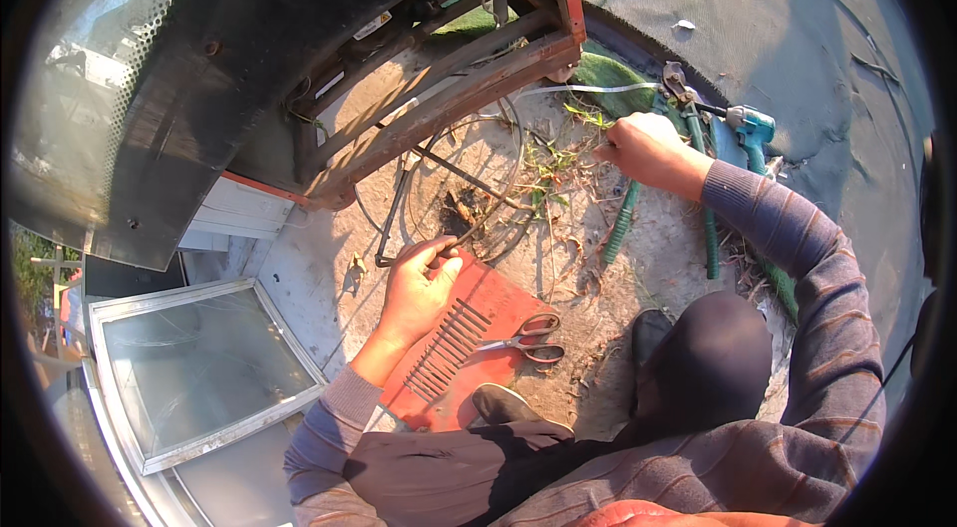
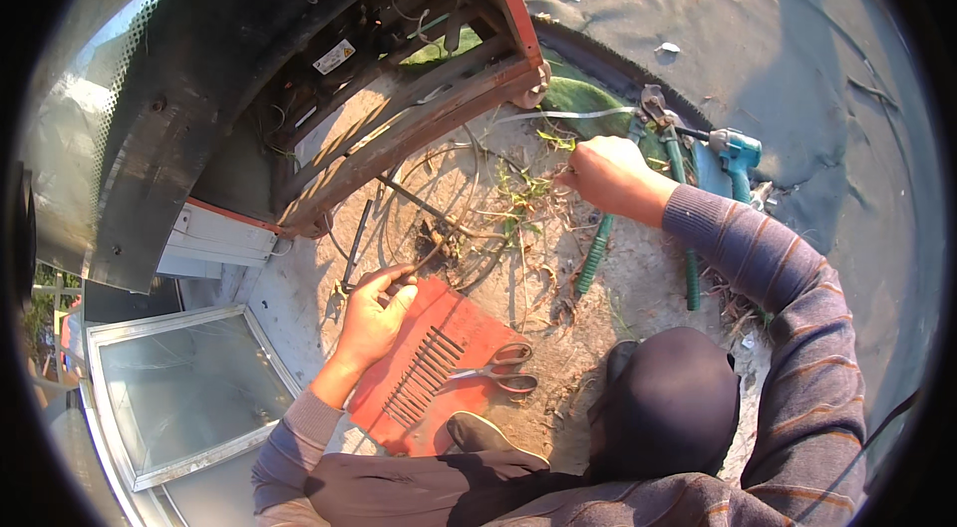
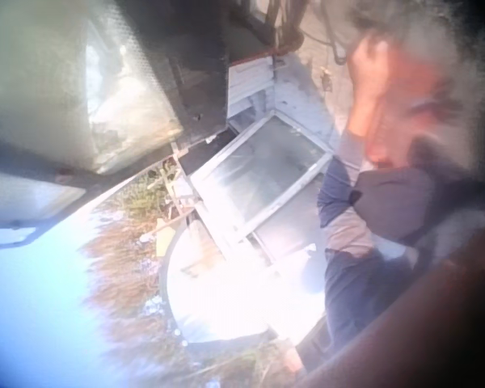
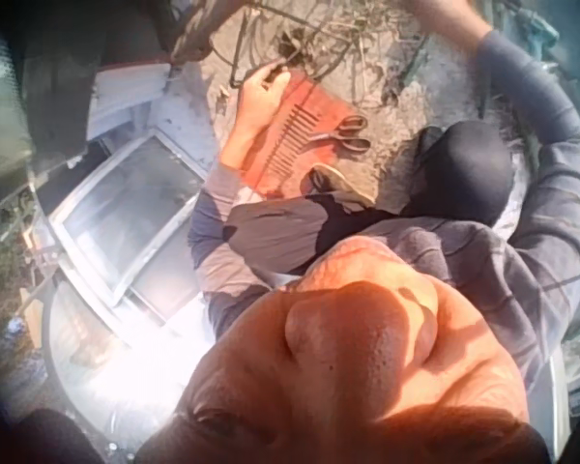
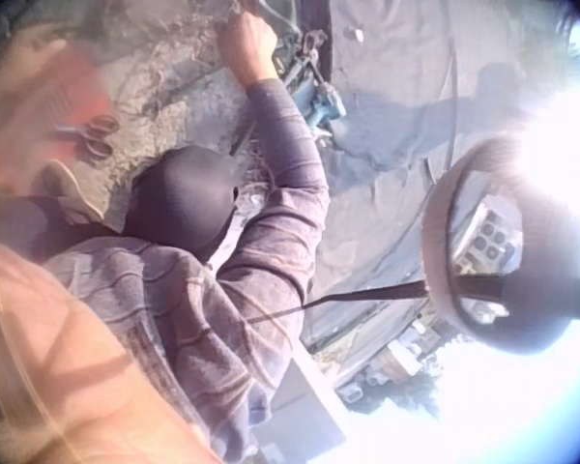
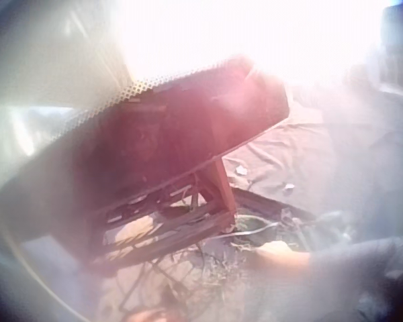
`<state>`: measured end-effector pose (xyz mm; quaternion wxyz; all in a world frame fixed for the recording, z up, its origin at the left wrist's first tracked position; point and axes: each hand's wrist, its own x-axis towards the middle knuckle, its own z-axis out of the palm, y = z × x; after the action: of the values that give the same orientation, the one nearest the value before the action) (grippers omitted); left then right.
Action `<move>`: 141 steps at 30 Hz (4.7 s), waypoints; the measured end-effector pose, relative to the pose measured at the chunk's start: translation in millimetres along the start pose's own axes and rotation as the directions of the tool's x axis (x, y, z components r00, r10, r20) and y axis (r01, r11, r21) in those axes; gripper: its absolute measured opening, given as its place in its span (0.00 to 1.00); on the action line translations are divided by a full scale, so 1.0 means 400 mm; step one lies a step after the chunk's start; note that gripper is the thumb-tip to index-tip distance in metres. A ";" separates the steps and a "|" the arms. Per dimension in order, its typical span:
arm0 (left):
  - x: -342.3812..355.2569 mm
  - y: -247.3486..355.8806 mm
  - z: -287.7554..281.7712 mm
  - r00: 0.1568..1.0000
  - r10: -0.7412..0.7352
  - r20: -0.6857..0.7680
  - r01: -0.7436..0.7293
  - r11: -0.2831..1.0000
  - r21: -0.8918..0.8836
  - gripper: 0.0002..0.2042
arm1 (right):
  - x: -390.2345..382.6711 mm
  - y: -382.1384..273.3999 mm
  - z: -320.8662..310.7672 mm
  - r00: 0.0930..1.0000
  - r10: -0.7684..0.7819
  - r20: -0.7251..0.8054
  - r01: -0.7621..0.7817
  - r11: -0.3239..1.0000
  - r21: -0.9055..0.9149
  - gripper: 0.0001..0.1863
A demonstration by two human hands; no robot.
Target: The person sits on the ground and works on the underside of a red appliance, using a cordless drill to remove screws and a pair of scissors to cut zip ties. The person manipulates wires and internal components while the appliance is tilted.
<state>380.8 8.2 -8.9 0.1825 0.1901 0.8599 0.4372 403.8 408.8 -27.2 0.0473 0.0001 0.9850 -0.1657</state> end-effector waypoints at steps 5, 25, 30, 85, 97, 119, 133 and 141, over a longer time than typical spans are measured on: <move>0.009 0.007 0.008 0.997 -0.066 -0.035 0.065 0.997 -0.039 0.15 | 0.003 0.013 0.049 0.997 -0.010 -0.073 0.016 0.996 0.085 0.09; 0.016 0.027 0.021 0.991 -0.089 -0.100 0.104 0.982 0.159 0.13 | 0.821 -0.297 -0.040 0.846 0.436 -0.307 0.212 0.254 0.944 0.10; 0.015 0.029 0.008 0.997 0.018 -0.073 -0.004 0.984 0.181 0.14 | 0.867 -0.252 -0.027 0.862 0.469 -0.195 0.254 -0.066 0.965 0.11; 0.010 0.045 -0.010 0.998 -0.056 -0.008 0.056 0.991 0.118 0.17 | 0.332 -0.399 0.011 0.740 -0.260 -0.620 0.442 0.883 0.157 0.17; 0.030 0.045 0.015 0.985 -0.174 0.012 0.170 0.972 0.164 0.15 | -0.008 -0.329 0.081 0.617 -0.322 -0.718 0.735 0.562 0.379 0.11; 0.116 0.145 0.023 0.980 -0.190 0.053 0.189 0.982 0.013 0.14 | -0.164 -0.285 0.238 0.826 -0.412 -0.383 0.557 0.495 0.667 0.09; 0.099 0.125 0.096 0.966 -0.250 0.071 0.246 0.967 0.067 0.11 | -0.210 -0.290 0.279 0.815 -0.542 -0.203 0.503 0.490 0.712 0.14; 0.102 0.132 0.104 0.960 -0.274 0.057 0.265 0.956 0.126 0.10 | -0.206 -0.283 0.285 0.812 -0.551 -0.190 0.497 0.484 0.721 0.12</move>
<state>374.4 85.2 5.3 0.2606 0.0974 0.8946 0.3497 494.8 265.9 -89.7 0.0232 -0.2860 0.7789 -0.5577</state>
